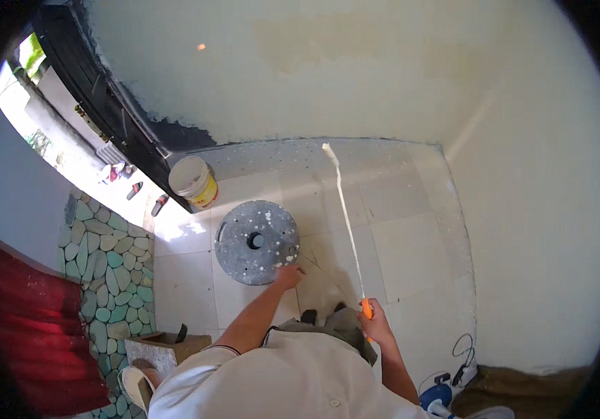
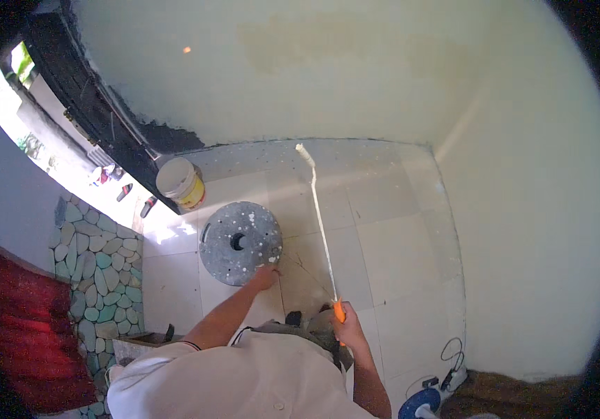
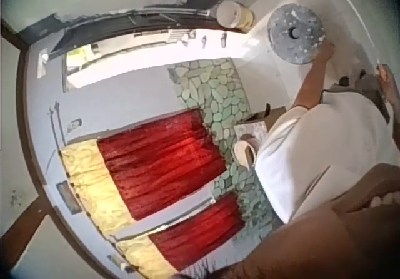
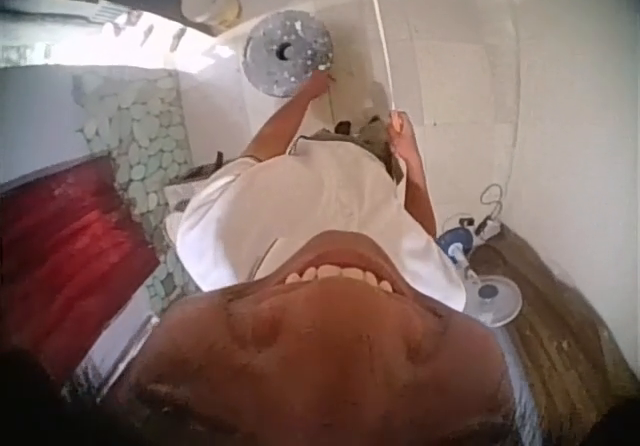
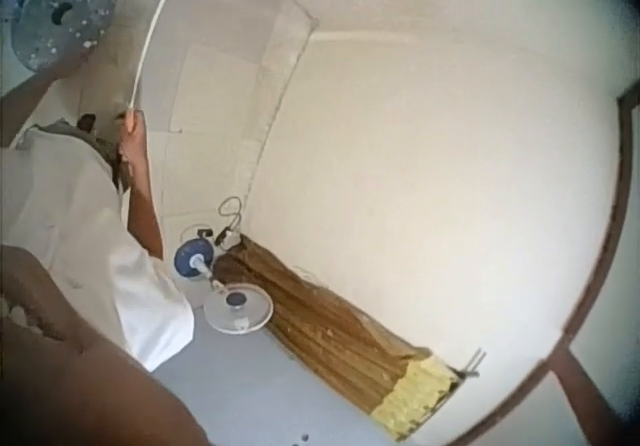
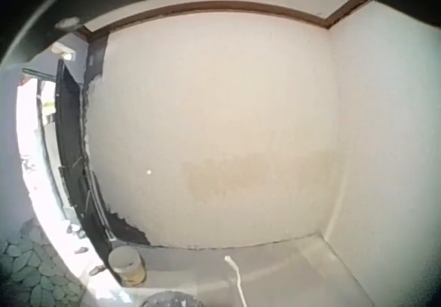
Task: Apply paint to a wall using a roller after dipping it in a bucket of paint.
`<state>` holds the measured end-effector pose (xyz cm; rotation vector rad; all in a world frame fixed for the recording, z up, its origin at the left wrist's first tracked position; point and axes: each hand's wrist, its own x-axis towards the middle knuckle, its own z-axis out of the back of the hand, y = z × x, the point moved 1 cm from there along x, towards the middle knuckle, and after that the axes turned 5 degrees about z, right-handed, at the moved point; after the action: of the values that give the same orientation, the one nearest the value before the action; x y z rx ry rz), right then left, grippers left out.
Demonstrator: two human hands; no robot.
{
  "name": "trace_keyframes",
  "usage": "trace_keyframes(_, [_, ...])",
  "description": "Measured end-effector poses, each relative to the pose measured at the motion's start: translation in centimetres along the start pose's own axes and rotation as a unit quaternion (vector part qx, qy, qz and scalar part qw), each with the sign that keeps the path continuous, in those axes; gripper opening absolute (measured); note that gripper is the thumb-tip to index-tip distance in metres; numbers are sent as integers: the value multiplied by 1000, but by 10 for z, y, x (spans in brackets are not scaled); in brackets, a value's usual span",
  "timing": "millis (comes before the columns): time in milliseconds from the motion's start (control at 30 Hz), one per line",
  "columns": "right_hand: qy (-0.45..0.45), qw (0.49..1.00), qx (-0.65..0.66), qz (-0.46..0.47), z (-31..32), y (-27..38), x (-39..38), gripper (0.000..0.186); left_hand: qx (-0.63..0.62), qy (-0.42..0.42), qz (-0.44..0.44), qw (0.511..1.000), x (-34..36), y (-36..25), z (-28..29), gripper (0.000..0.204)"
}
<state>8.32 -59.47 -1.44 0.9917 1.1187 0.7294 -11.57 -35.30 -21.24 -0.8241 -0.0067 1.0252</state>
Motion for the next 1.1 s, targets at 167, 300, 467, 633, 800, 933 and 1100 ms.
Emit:
trace_keyframes(167, [-18,996,-61,55,38,-10,105,32,-36,22,4,999,37,-30,12,27])
trace_keyframes(300, [-37,970,-132,203,82,-14,192,26,39,-40,43,998,40,42,6,36])
trace_keyframes(467, [16,982,-148,118,128,52,274,28,-46,-22,295,954,3,102,14,29])
trace_keyframes(633, [47,966,-215,135,137,88,351,36,-166,-16,415,895,-29,71,0,36])
trace_keyframes(800, [10,959,-192,207,119,103,430,28,-263,26,399,878,-3,49,-37,39])
trace_keyframes(933, [17,955,-181,234,106,118,474,28,-277,46,343,897,46,78,-55,42])
trace_keyframes(1100, [3,944,-226,239,85,150,510,31,-237,-6,375,896,145,79,16,56])
